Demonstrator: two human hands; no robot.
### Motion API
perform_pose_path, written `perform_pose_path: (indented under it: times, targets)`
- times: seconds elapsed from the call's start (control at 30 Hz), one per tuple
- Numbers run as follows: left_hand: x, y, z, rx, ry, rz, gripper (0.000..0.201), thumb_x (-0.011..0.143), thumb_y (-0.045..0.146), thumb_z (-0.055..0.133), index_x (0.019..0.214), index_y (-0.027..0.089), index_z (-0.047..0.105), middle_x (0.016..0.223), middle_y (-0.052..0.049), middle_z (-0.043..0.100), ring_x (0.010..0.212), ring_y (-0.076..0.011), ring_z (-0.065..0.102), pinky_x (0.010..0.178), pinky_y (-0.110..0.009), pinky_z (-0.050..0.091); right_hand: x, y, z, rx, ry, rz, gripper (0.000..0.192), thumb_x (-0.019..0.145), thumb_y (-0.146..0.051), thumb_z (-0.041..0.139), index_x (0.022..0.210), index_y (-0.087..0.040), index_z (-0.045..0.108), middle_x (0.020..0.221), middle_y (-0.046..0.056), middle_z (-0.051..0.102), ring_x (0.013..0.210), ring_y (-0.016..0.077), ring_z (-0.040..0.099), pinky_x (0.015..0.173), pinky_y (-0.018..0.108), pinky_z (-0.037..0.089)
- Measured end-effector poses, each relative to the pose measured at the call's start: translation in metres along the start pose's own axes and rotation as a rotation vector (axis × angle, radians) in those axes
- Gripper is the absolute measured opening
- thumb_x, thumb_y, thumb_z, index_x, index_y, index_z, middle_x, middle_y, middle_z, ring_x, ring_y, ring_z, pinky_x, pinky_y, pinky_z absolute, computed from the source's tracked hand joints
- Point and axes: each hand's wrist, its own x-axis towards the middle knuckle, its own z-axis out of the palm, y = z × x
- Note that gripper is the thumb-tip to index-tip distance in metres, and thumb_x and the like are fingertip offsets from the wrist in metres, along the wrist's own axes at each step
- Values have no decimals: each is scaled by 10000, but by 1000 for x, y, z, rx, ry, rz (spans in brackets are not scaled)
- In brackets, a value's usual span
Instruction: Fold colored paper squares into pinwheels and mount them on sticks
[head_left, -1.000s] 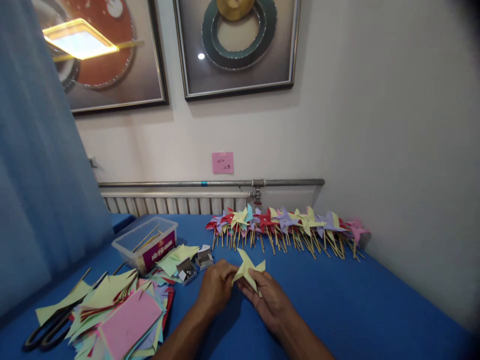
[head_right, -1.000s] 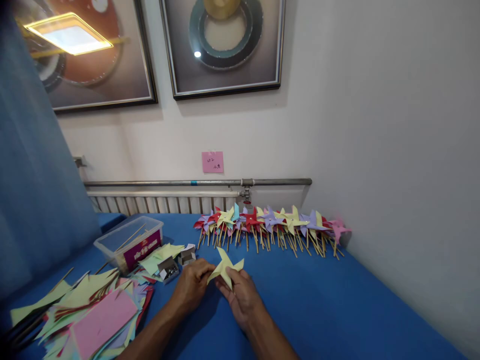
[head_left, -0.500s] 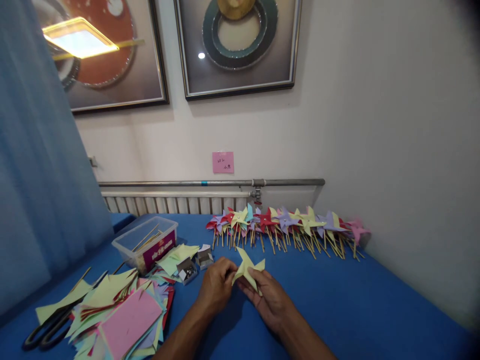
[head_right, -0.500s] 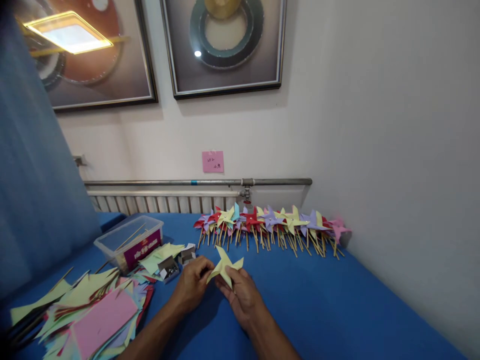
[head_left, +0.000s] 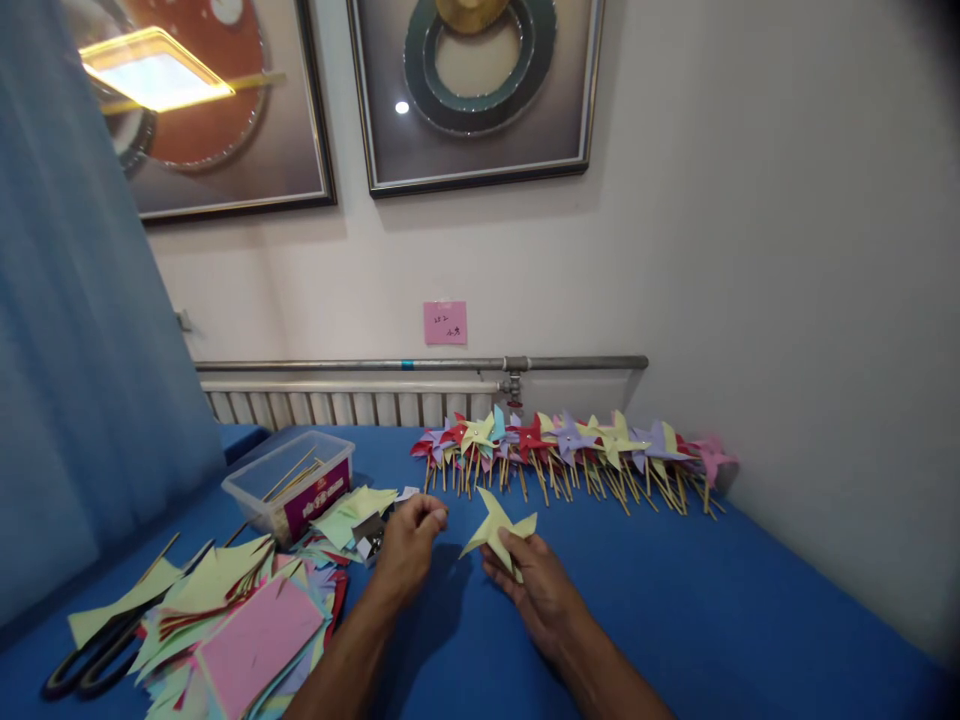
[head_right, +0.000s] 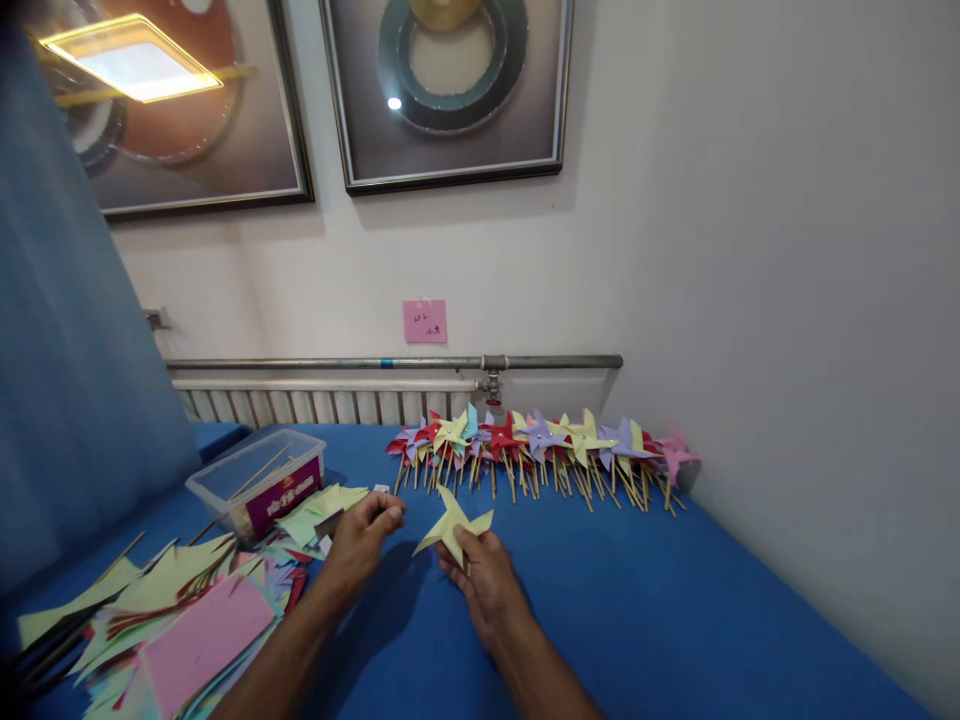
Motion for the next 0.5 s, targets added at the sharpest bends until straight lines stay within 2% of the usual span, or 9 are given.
perform_pose_path:
  times: [0.1,0.2,0.33,0.5]
  targets:
    - [0,3,-1,-60,-3,36,170,814,338,566,776,183,624,1024,-81,711,965,-215,636,884,-325,462,6,5,0,-99,46,-92,328,612,-313,892,839,-185,693,739,9,747,645,171,700,650,281,562]
    - [-10,8,10,-28,-85,135,132,823,265,569,728,185,616,1252,-117,666,1140,-245,617,1004,-387,446,10,10,1,-129,15,-140,312,610,-332,876,837,-191,714,788,31,763,695,208,709,649,296,555]
    - [-25,12,26,94,-128,210,125,850,213,557,762,198,645,1413,-109,580,1301,-258,543,1120,-448,382,9,14,1,-160,-30,-184,320,618,-361,857,857,-191,731,873,56,783,781,239,719,710,314,558]
    - [-27,10,28,187,-98,242,131,856,168,551,785,203,654,1502,-105,512,1399,-273,457,1163,-497,340,8,18,2,-197,-37,-212,328,631,-399,850,861,-196,734,838,48,775,750,226,698,685,299,532]
